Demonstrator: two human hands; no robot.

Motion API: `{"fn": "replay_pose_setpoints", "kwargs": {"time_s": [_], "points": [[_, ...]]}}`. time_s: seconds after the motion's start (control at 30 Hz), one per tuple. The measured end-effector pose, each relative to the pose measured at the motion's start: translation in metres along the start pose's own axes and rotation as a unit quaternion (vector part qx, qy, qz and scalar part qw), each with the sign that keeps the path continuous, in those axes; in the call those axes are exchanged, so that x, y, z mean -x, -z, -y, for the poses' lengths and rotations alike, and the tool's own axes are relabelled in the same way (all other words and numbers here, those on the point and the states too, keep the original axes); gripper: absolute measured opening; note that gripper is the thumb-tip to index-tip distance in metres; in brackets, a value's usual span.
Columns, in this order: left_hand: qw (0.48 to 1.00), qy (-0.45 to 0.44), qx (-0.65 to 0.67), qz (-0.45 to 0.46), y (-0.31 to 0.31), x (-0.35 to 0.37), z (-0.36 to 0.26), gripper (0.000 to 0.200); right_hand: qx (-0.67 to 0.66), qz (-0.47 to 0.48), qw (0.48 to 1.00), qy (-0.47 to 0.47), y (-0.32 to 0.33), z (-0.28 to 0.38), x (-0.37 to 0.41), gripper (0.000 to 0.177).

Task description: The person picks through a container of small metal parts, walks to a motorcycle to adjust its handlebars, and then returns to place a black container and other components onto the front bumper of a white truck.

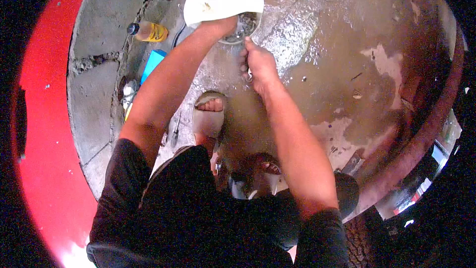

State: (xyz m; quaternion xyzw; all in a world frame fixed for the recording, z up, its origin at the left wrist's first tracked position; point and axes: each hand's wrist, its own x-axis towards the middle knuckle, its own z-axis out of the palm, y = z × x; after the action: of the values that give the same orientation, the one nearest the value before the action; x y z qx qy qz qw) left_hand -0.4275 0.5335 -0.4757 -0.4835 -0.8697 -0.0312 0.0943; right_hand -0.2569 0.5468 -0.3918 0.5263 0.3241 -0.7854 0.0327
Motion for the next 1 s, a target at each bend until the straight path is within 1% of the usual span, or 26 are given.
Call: {"fn": "replay_pose_setpoints", "kwargs": {"time_s": [0.1,0.17,0.27,0.37,0.43,0.5,0.6,0.67,0.7,0.77,0.8,0.87,0.9,0.97,1.0], "points": [[1.0,0.002,0.016,0.012,0.002,0.0,0.004,0.057,0.027,-0.009,0.999,0.025,-0.007,-0.005,-0.01,0.034],[0.999,-0.001,0.038,0.033,0.003,0.002,0.005,0.056,0.017,-0.009,0.999,0.026,-0.008,-0.008,-0.014,0.037],[0.99,-0.015,0.095,0.104,0.007,0.008,0.004,0.054,0.02,0.0,0.998,0.054,-0.005,-0.012,-0.016,0.039],[0.963,-0.02,0.164,0.212,0.008,0.011,0.0,0.051,0.013,-0.002,0.999,0.052,-0.005,-0.012,-0.01,0.041],[0.944,-0.018,0.195,0.264,0.008,0.012,-0.002,0.05,-0.004,-0.004,0.999,0.042,-0.003,-0.016,-0.013,0.043],[0.93,-0.015,0.218,0.294,0.005,0.013,-0.006,0.048,-0.01,0.005,0.999,0.053,-0.001,-0.022,-0.017,0.045],[0.922,-0.017,0.233,0.308,0.002,0.016,-0.011,0.047,-0.03,0.026,0.997,0.064,0.0,-0.028,-0.023,0.047],[0.89,-0.009,0.297,0.346,0.004,0.018,-0.012,0.042,-0.044,0.038,0.996,0.066,-0.002,-0.03,-0.025,0.049],[0.891,-0.008,0.296,0.345,0.006,0.018,-0.013,0.042,-0.051,0.031,0.996,0.073,-0.004,-0.031,-0.024,0.05],[0.827,0.011,0.366,0.427,0.007,0.018,-0.013,0.041,-0.058,0.023,0.995,0.079,-0.007,-0.03,-0.023,0.052],[0.826,0.011,0.367,0.428,0.003,0.02,-0.013,0.041,-0.072,0.023,0.995,0.072,-0.008,-0.029,-0.022,0.051],[0.829,0.024,0.412,0.376,-0.002,0.025,-0.012,0.042,-0.087,0.022,0.994,0.062,-0.011,-0.03,-0.021,0.05],[0.829,0.025,0.413,0.378,-0.003,0.023,-0.012,0.042,-0.094,0.027,0.993,0.069,-0.012,-0.031,-0.021,0.05],[0.831,-0.031,0.375,0.41,-0.005,0.018,-0.012,0.042,-0.102,0.032,0.992,0.074,-0.013,-0.032,-0.022,0.05],[0.83,-0.031,0.375,0.411,-0.005,0.015,-0.013,0.042,-0.098,0.029,0.992,0.074,-0.012,-0.032,-0.022,0.05]]}}
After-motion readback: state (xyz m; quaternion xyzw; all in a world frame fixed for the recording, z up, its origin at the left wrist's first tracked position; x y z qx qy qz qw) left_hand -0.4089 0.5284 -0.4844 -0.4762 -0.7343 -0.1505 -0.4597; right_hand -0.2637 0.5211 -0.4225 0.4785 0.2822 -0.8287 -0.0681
